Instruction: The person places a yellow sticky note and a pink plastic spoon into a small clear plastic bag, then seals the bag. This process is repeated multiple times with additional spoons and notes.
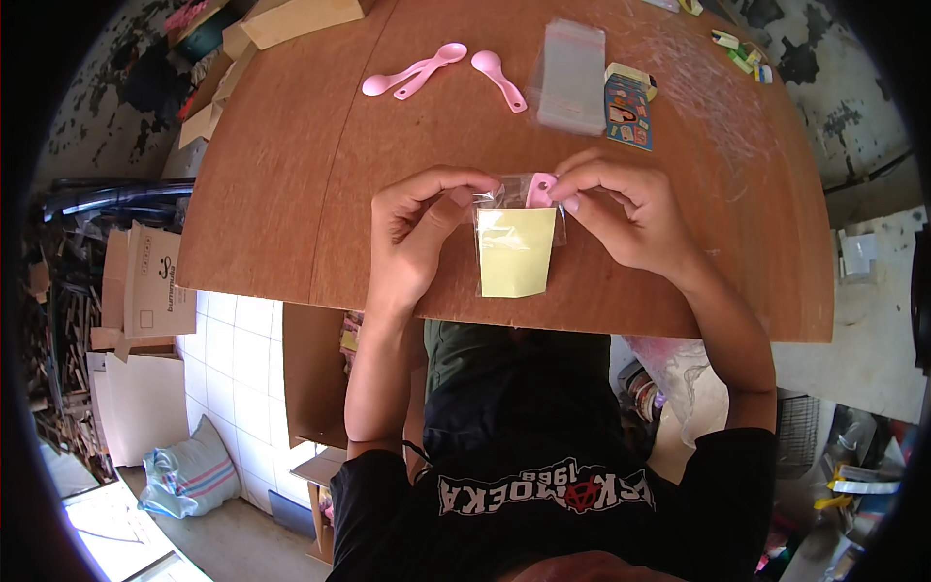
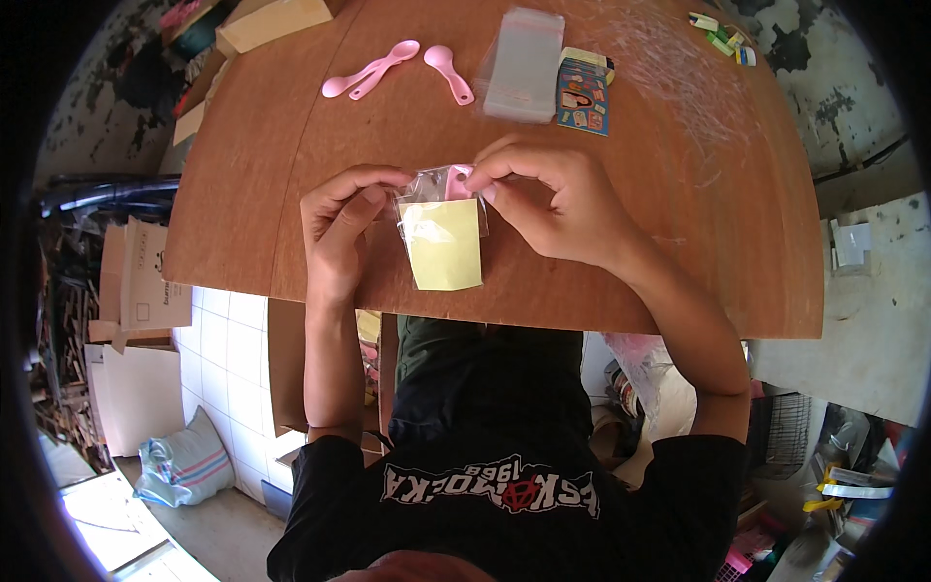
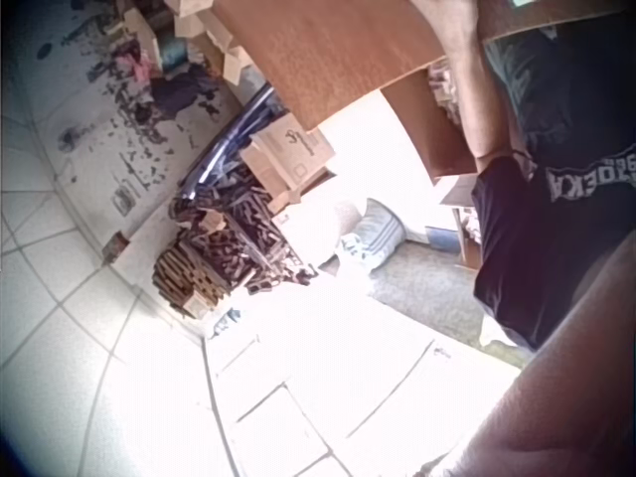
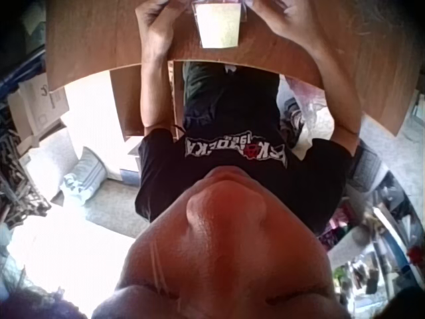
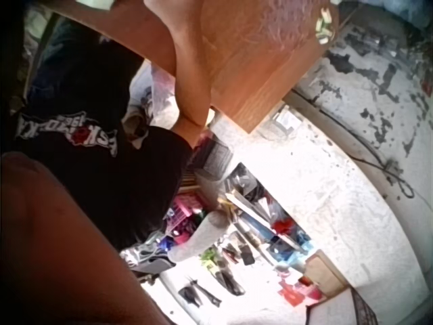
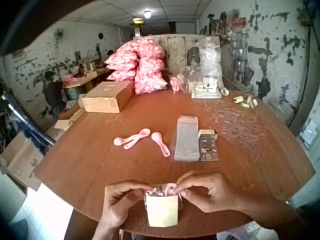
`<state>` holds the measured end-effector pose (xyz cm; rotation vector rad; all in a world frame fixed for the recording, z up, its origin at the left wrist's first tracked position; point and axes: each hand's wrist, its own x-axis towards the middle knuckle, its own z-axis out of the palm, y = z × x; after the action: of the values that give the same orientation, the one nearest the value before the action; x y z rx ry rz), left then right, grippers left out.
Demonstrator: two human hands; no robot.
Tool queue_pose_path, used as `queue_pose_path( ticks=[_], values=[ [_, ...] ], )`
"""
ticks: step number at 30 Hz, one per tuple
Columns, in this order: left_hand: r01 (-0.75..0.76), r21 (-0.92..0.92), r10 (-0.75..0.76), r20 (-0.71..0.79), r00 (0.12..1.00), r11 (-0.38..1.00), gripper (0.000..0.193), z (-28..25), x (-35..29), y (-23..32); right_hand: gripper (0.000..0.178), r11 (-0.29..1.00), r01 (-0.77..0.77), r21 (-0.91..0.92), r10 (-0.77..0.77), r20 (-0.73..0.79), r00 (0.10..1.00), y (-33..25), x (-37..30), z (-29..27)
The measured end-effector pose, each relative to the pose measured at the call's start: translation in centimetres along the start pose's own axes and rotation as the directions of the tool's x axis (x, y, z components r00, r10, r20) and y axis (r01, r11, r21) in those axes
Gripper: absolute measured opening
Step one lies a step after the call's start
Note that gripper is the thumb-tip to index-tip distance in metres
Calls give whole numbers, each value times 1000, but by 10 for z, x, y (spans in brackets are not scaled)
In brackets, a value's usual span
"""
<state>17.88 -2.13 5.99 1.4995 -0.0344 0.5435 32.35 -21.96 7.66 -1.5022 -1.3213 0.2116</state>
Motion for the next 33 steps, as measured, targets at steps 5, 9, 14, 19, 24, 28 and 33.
queue_pose_path(
  ticks=[5, 9, 14, 19, 24, 28, 33],
  values=[
    [44, 41, -41, -86, 995, 998, 13, 9, -2, 2, 12, 1000, 7, 11, -7, 37, 999, -4, -1, 1],
    [58, 34, -53, -128, 990, 998, 17, 10, 0, -3, 16, 998, 47, -33, -49, -37, 998, -4, 0, 7],
    [40, 81, -31, -116, 993, 996, 20, 10, 0, -5, 24, 991, 79, -104, -85, -52, 995, -2, -1, 10],
    [43, 108, -31, -110, 993, 993, 26, 6, 0, -6, 30, 998, 63, 23, -61, -86, 994, 1, -5, 18],
    [110, 114, -116, 42, 992, 987, 56, 6, -8, 4, 38, 993, -11, 114, 17, -54, 998, 6, -6, 19],
    [216, 89, -224, 92, 970, 972, 59, 10, -21, 4, 62, 995, -49, 85, 57, -99, 993, 9, -14, 30],
    [210, 68, -212, 23, 977, 975, 56, -3, -53, 7, 60, 917, -200, 345, 202, 32, 979, -12, -14, 31]
  ],
)
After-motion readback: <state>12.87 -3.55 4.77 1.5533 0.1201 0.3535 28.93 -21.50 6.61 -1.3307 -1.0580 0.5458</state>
